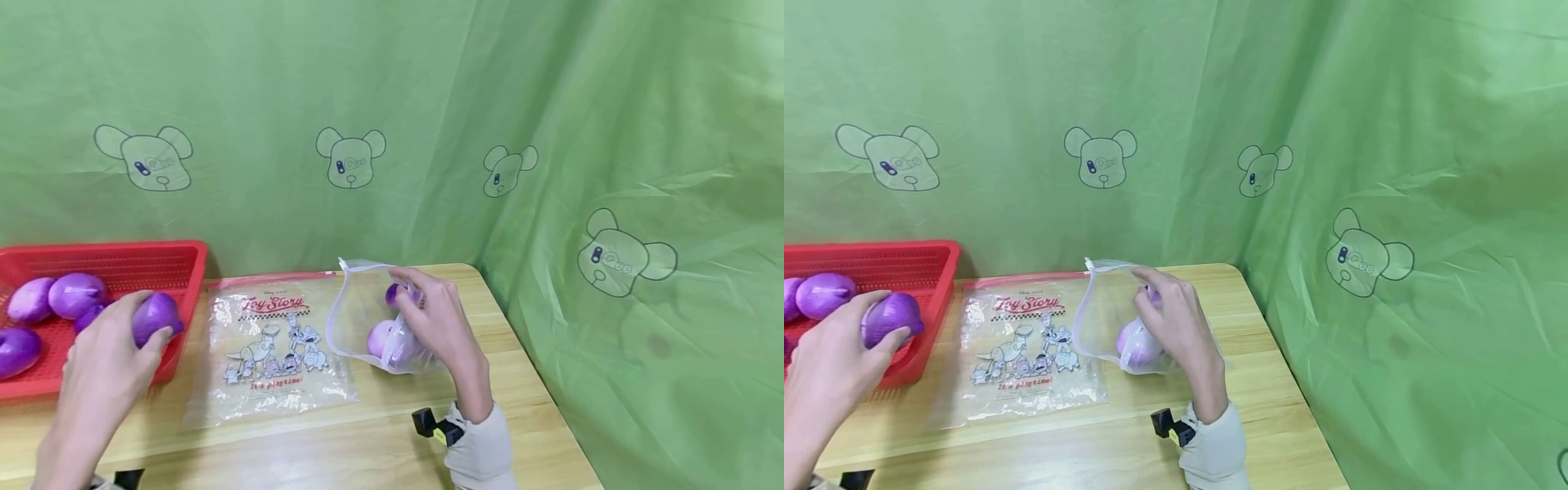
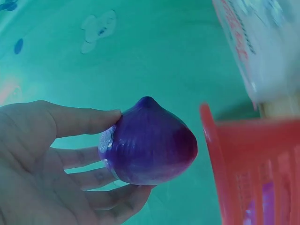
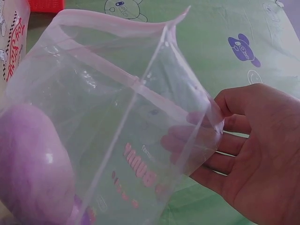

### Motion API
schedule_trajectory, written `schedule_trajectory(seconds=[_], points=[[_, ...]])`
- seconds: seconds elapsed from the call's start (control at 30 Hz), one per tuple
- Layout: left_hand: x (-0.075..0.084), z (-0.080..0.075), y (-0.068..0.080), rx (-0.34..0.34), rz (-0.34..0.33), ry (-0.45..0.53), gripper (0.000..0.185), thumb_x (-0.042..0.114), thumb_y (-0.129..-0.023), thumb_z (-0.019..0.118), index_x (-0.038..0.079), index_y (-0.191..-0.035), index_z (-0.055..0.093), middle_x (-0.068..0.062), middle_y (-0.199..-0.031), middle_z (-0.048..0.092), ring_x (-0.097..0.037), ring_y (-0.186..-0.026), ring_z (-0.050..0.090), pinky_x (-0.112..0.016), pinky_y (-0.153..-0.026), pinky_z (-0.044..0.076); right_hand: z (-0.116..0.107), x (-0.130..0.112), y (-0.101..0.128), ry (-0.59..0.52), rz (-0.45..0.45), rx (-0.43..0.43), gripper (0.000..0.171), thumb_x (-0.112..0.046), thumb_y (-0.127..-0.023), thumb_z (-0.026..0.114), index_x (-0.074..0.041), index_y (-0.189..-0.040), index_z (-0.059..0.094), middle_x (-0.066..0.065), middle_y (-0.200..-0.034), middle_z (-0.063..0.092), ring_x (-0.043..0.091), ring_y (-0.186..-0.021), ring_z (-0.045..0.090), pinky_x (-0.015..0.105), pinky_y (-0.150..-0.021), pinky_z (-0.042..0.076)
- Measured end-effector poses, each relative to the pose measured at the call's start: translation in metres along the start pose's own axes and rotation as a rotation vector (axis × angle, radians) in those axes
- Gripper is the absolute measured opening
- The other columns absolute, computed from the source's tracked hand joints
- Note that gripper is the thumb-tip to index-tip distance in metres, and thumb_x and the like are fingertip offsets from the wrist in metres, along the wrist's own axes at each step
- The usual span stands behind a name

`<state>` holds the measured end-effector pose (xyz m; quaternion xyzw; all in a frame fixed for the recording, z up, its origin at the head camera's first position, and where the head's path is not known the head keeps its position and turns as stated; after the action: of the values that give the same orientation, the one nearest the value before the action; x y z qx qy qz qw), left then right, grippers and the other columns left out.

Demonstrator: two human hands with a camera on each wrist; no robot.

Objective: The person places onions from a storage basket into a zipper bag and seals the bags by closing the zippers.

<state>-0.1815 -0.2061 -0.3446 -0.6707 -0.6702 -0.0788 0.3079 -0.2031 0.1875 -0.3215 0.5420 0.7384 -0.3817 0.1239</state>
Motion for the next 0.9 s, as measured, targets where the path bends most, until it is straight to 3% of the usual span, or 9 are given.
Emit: schedule_trajectory(seconds=[0.3,0.6,0.7,0.9], points=[[0.036,0.008,-0.001,0.043,0.071,0.102,0.056,0.006,-0.085,0.075,0.0,-0.136,0.054,-0.03,-0.13,0.057,-0.056,-0.108,0.055,-0.067,-0.076,0.044,0.003,-0.001,0.0,-0.012,-0.003,-0.007,0.035,-0.014,-0.095,0.058,-0.011,-0.128,0.067,0.004,-0.118,0.071,0.004,-0.039,0.027,0.026,-0.035,0.033],[0.096,0.029,0.003,0.031,0.16,0.27,0.058,0.0,-0.083,0.076,-0.001,-0.136,0.054,-0.026,-0.13,0.059,-0.049,-0.111,0.059,-0.065,-0.088,0.05,0.005,-0.003,0.0,-0.012,-0.014,-0.017,0.035,-0.012,-0.094,0.057,-0.01,-0.128,0.066,0.006,-0.119,0.071,0.004,-0.038,0.027,0.026,-0.034,0.032],[0.114,0.036,0.007,0.055,0.228,0.319,0.057,-0.003,-0.081,0.077,-0.002,-0.134,0.055,-0.025,-0.129,0.059,-0.046,-0.112,0.059,-0.061,-0.09,0.051,0.005,-0.004,0.0,-0.003,-0.025,-0.016,0.035,-0.012,-0.094,0.057,-0.009,-0.128,0.066,0.005,-0.12,0.07,0.003,-0.039,0.027,0.025,-0.036,0.034],[0.149,0.058,0.015,0.081,0.465,0.471,0.061,-0.004,-0.08,0.078,0.003,-0.137,0.057,-0.019,-0.139,0.054,-0.039,-0.119,0.059,-0.052,-0.098,0.051,0.004,-0.004,-0.001,0.007,-0.043,-0.011,0.035,-0.011,-0.094,0.058,-0.008,-0.128,0.066,0.006,-0.123,0.069,0.005,-0.042,0.031,0.026,-0.043,0.039]])
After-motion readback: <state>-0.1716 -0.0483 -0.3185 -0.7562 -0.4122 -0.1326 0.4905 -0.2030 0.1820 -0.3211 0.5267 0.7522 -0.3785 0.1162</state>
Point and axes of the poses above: each hand's wrist, its own y-axis away from the middle knuckle, its own z-axis out of the palm, x = y × z, the point moved 7 cm from there along -y, towards the middle knuckle
